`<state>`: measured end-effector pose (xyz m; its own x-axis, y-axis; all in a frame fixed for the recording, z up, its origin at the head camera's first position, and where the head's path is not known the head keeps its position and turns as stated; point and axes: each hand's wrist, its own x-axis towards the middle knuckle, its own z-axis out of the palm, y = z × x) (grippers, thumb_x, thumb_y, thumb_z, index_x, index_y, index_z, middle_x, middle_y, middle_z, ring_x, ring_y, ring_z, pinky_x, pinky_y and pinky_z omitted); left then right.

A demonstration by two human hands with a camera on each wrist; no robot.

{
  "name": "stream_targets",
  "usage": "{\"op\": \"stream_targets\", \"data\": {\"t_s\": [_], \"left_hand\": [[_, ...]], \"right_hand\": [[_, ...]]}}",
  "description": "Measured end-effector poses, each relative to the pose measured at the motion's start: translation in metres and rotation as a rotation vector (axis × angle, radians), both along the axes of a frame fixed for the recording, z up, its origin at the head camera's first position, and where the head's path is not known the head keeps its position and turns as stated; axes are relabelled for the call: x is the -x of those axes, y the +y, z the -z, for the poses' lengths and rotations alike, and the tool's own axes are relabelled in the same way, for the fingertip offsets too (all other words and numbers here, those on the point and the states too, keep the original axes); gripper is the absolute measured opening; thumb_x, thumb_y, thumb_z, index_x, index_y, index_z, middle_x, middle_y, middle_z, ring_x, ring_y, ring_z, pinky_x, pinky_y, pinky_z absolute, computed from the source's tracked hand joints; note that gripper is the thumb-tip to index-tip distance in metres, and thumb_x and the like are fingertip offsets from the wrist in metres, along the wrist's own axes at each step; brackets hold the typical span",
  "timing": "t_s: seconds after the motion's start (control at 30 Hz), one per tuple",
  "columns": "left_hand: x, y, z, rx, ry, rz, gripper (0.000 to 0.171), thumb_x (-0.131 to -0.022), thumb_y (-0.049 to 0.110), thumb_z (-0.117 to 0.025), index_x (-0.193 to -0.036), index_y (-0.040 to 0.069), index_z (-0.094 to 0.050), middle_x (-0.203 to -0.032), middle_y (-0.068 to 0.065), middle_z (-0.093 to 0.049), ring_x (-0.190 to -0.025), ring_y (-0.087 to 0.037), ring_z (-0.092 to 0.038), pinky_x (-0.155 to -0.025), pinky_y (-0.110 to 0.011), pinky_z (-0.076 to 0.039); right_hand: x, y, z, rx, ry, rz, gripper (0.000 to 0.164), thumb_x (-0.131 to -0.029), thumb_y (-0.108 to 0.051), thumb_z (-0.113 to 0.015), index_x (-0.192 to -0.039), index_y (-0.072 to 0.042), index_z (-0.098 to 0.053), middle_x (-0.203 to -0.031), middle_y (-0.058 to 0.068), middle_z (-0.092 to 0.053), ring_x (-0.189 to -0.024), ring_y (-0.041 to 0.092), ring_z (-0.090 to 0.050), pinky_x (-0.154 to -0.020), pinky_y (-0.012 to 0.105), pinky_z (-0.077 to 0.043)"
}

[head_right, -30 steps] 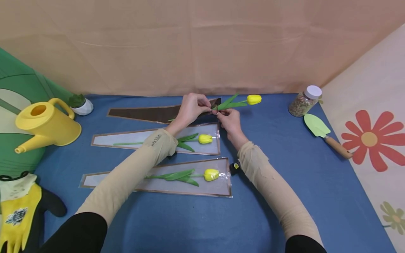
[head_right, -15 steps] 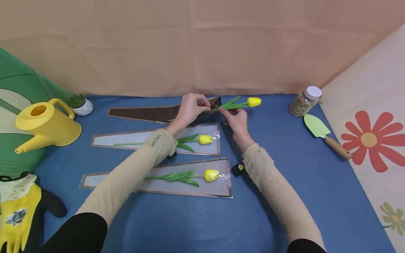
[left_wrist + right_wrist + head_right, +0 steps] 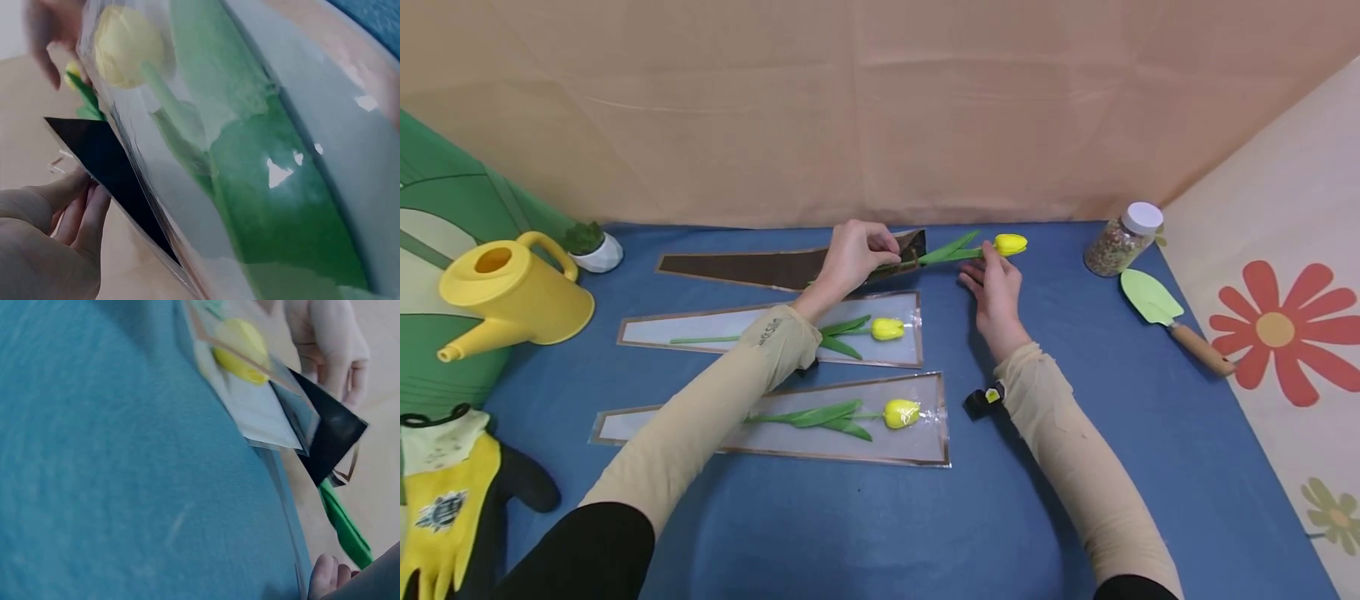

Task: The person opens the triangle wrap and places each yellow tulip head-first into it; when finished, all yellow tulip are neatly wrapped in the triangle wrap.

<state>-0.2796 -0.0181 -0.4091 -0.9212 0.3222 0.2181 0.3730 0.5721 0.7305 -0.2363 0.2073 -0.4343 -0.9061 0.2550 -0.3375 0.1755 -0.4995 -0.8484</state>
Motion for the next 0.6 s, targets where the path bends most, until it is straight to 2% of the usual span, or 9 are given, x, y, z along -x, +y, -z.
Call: {"op": "stream_targets", "data": {"t_s": [0.13, 0.2, 0.3, 0.43, 0.53, 0.6], "left_hand": [[0.0, 0.0, 0.001, 0.008, 0.007, 0.004, 0.006, -0.092, 0.008, -0.086, -0.094, 0.004, -0.082, -0.093, -0.008, -0.08, -0.085, -0.018, -0.075, -0.082, -0.028, -0.058], [0.0, 0.0, 0.001, 0.01, 0.008, 0.006, 0.006, -0.092, 0.008, -0.086, -0.094, 0.004, -0.082, -0.093, -0.008, -0.08, -0.085, -0.018, -0.075, -0.082, -0.028, -0.058], [0.0, 0.0, 0.002, 0.01, 0.006, 0.005, 0.006, -0.092, 0.008, -0.086, -0.094, 0.004, -0.082, -0.093, -0.008, -0.08, -0.086, -0.018, -0.075, -0.083, -0.028, -0.058], [-0.002, 0.0, 0.001, 0.003, -0.004, 0.005, 0.007, -0.091, 0.007, -0.086, -0.095, 0.004, -0.082, -0.094, -0.008, -0.08, -0.086, -0.019, -0.075, -0.083, -0.028, -0.058], [-0.003, 0.0, 0.001, 0.003, -0.016, 0.009, 0.007, -0.092, 0.007, -0.086, -0.096, 0.004, -0.082, -0.095, -0.008, -0.08, -0.087, -0.019, -0.074, -0.084, -0.029, -0.058], [-0.004, 0.0, 0.001, 0.005, -0.024, 0.013, 0.007, -0.092, 0.007, -0.086, -0.096, 0.004, -0.082, -0.096, -0.008, -0.079, -0.088, -0.019, -0.074, -0.084, -0.029, -0.058]], "right_hand": [[0.001, 0.007, -0.005, 0.203, -0.023, 0.042, 0.032, -0.114, -0.023, -0.053, -0.139, -0.003, -0.05, -0.125, 0.013, -0.061, -0.123, 0.025, -0.059, -0.114, 0.032, -0.046], [0.001, 0.011, -0.007, 0.281, -0.036, 0.062, 0.027, -0.114, -0.025, -0.053, -0.131, -0.005, -0.051, -0.121, 0.013, -0.062, -0.121, 0.025, -0.059, -0.111, 0.032, -0.049], [0.001, 0.014, -0.009, 0.356, -0.044, 0.074, 0.023, -0.114, -0.026, -0.054, -0.121, -0.004, -0.056, -0.112, 0.011, -0.066, -0.11, 0.023, -0.062, -0.098, 0.032, -0.057], [0.0, 0.016, -0.011, 0.383, -0.044, 0.096, 0.02, -0.114, -0.02, -0.055, -0.114, -0.002, -0.064, -0.101, 0.011, -0.072, -0.095, 0.021, -0.069, -0.083, 0.033, -0.061], [-0.003, 0.015, -0.012, 0.351, -0.048, 0.117, 0.017, -0.112, -0.013, -0.058, -0.122, -0.002, -0.065, -0.103, 0.01, -0.073, -0.093, 0.02, -0.072, -0.082, 0.032, -0.062], [-0.004, 0.013, -0.012, 0.325, -0.049, 0.129, 0.021, -0.11, -0.01, -0.061, -0.128, -0.001, -0.064, -0.108, 0.01, -0.072, -0.093, 0.02, -0.072, -0.082, 0.031, -0.063]]}}
